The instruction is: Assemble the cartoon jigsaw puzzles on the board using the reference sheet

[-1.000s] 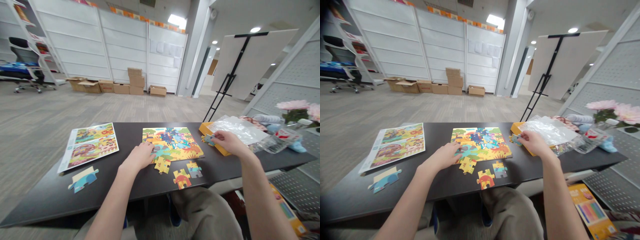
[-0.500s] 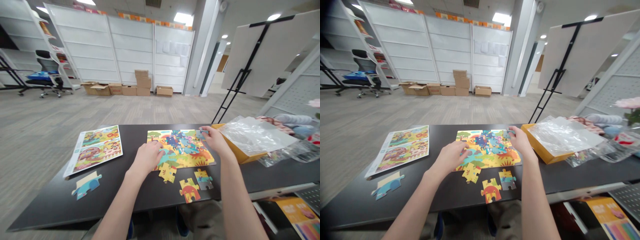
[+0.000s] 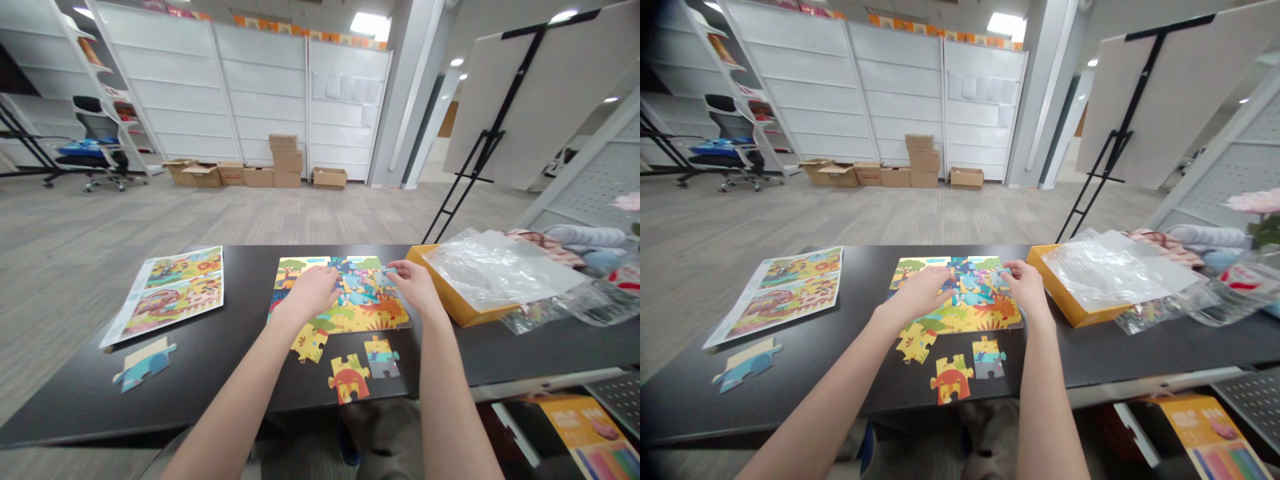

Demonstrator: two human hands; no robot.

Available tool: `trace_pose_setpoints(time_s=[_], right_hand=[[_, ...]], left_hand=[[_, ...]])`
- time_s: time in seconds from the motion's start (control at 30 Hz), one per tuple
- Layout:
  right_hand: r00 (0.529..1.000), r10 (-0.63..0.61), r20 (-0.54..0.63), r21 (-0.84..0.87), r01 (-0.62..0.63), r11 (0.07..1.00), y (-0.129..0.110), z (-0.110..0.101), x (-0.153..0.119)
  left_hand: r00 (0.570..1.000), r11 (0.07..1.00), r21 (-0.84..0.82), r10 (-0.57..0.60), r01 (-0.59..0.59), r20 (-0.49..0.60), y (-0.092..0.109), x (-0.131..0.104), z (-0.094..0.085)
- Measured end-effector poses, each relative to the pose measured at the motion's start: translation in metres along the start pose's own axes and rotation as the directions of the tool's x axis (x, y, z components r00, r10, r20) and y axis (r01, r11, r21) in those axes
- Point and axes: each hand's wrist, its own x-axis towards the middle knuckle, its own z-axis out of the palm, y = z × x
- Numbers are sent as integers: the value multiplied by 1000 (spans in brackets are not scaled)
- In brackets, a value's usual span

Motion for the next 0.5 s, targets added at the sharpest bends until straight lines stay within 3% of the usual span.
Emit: trace_pose_setpoints(time_s=[0.2,0.5], right_hand=[[1000,-26,7,63,25,998,2,-2,-1],[1000,-21,14,93,20,995,-2,-5,-3]], left_hand=[[992,1000,21,-12,10,122,6,52,15],[995,993,-110,-39,49,94,-2,60,30]])
